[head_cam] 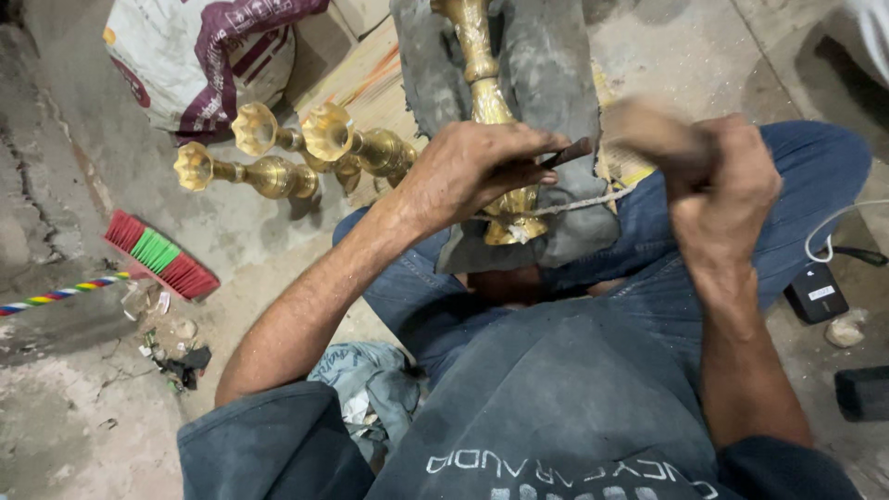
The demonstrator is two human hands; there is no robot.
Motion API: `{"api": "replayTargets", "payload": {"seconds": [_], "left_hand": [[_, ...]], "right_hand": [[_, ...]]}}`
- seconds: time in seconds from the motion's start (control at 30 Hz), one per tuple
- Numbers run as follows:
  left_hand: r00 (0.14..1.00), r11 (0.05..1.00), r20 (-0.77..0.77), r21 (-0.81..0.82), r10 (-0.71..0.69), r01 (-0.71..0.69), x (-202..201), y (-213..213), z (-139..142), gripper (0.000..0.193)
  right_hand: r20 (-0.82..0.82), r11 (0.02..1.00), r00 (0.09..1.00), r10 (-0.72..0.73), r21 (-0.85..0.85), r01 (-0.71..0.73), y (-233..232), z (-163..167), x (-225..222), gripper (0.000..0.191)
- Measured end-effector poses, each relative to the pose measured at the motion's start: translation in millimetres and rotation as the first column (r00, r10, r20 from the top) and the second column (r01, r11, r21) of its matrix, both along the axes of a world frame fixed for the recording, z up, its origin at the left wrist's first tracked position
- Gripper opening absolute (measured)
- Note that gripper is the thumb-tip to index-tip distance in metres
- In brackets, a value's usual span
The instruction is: The person sits cross-legged on the floor with a brass vase held against a sandbag on their lap. They hold a chisel against the vase surface and strike it with a wooden mallet, working decorative patterns into the brass and repositioning the vase as they go.
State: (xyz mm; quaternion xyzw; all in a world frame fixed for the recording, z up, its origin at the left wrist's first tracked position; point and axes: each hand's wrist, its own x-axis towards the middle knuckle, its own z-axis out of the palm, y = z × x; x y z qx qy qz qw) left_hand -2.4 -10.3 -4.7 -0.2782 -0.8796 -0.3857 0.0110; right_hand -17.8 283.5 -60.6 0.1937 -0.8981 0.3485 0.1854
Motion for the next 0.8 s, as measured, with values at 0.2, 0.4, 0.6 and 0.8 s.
{"api": "replayTargets", "payload": {"seconds": [0.2,0.4,0.6,0.8], "left_hand": [[0.998,0.999,-0.040,0.026,-0.045,0.046,-3,-5,-3,0.033],[0.999,0.999,-0.032,0.050,0.013,-0.011,3,-4,-3,0.033],[1.000,0.995,-0.020,0.101,-0.009,0.011,4,-6,-3,0.033],[1.000,0.997,-0.014,0.078,0.006,-0.005,5,-6,-7,0.033]], "right_hand": [[-0.107,0.985,0.993,0.048,0.172,-0.029,-4,17,2,0.030],[-0.102,0.924,0.995,-0.008,0.380,0.047,-12,39,3,0.031],[-0.199,0.945,0.968,0.151,0.318,-0.082,-10,45,0,0.033],[-0.149,0.907,0.978,0.143,0.416,-0.069,1,27,-4,0.030]]}}
